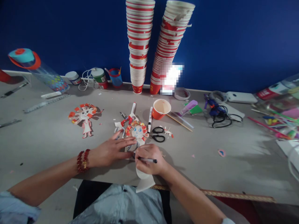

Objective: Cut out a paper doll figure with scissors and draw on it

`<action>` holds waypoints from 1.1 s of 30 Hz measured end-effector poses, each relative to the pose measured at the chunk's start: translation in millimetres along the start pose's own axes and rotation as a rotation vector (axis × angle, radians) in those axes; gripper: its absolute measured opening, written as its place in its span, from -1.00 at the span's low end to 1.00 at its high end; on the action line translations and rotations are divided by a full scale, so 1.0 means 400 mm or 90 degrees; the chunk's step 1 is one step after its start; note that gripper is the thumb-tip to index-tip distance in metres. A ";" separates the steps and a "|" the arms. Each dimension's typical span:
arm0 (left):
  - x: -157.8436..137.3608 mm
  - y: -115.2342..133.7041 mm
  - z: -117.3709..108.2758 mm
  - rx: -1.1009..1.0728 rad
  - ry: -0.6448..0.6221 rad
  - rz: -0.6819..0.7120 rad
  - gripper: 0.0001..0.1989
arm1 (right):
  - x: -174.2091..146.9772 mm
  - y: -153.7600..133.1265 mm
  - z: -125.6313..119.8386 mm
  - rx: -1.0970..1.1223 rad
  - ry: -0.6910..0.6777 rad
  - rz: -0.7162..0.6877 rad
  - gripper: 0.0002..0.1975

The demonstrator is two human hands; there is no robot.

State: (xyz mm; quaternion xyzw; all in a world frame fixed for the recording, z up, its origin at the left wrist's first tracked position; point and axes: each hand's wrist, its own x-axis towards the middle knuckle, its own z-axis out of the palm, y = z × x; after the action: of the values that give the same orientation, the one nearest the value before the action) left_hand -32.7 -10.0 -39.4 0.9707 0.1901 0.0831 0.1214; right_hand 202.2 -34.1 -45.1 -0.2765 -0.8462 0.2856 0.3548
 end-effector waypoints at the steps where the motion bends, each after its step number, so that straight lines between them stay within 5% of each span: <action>1: 0.000 -0.001 0.000 0.000 0.000 0.003 -0.66 | -0.001 0.001 0.000 0.005 0.001 -0.001 -0.88; 33: 0.000 -0.002 0.000 0.010 -0.012 0.000 -0.67 | -0.002 -0.002 -0.011 0.050 0.002 0.057 -0.88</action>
State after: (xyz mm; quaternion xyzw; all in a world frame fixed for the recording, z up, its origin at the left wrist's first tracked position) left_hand -32.9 -9.5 -39.7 0.9724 0.1897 0.0722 0.1153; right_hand 205.9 -34.0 -42.4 -0.3004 -0.8205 0.3338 0.3538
